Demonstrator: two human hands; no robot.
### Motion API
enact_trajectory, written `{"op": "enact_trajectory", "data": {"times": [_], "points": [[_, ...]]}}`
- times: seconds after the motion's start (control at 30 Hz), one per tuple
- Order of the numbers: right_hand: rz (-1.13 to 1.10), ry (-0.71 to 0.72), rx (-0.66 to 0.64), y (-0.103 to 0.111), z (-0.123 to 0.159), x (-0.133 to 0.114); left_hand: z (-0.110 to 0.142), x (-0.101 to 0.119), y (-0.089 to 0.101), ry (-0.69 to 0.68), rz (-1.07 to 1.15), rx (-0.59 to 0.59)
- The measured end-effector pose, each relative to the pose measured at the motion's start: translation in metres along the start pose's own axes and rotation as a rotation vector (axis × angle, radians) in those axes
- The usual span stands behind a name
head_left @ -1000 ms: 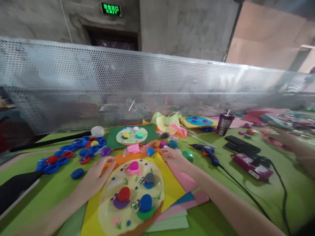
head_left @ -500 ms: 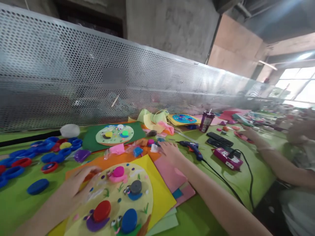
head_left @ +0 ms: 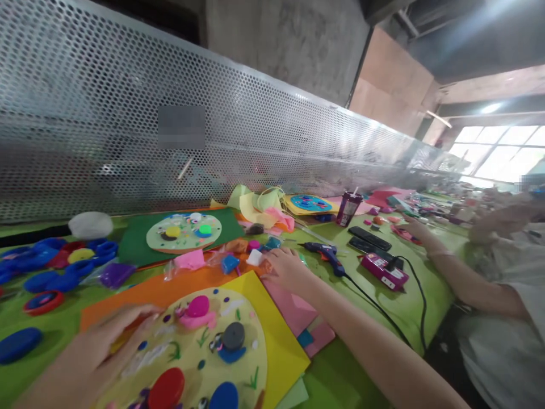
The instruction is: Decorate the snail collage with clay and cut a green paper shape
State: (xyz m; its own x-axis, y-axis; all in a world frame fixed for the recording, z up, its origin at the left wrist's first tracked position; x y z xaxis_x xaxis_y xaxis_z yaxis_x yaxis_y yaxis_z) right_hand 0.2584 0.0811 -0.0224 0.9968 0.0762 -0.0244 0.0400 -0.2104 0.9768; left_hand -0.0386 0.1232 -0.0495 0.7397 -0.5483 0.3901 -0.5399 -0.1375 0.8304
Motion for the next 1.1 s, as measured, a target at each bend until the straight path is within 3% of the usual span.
{"op": "enact_trajectory", "data": {"times": [0.2,0.4,0.67,0.8,1.1], "points": [[-0.073,0.036,0.033,0.0,-0.002,-0.001,-0.004,0.0,-0.003,-0.052,0.104,-0.189],[-0.193,0.077,0.186,0.012,-0.003,-0.003,-0.004,-0.005,-0.005,-0.117,0.096,-0.139],[-0.507,-0.018,0.399,0.022,-0.005,0.016,-0.007,0.013,0.006,-0.138,0.047,-0.26],[-0.667,-0.075,0.398,0.02,-0.007,0.025,-0.005,0.015,0.01,-0.148,0.064,-0.198],[-0.825,-0.16,0.357,0.021,-0.005,0.035,-0.002,0.026,0.014,-0.198,-0.023,-0.287]]}}
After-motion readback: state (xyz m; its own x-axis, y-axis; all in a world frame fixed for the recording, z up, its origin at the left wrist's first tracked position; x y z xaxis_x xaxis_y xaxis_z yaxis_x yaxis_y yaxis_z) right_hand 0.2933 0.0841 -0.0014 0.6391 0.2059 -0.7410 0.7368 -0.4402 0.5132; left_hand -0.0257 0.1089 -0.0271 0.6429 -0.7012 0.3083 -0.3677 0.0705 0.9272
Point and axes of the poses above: each hand's wrist, its own z-axis away from the middle knuckle, its own y-axis out of the back of the hand, x = y × z, the point moved 5 cm from there along -z, towards the middle knuckle
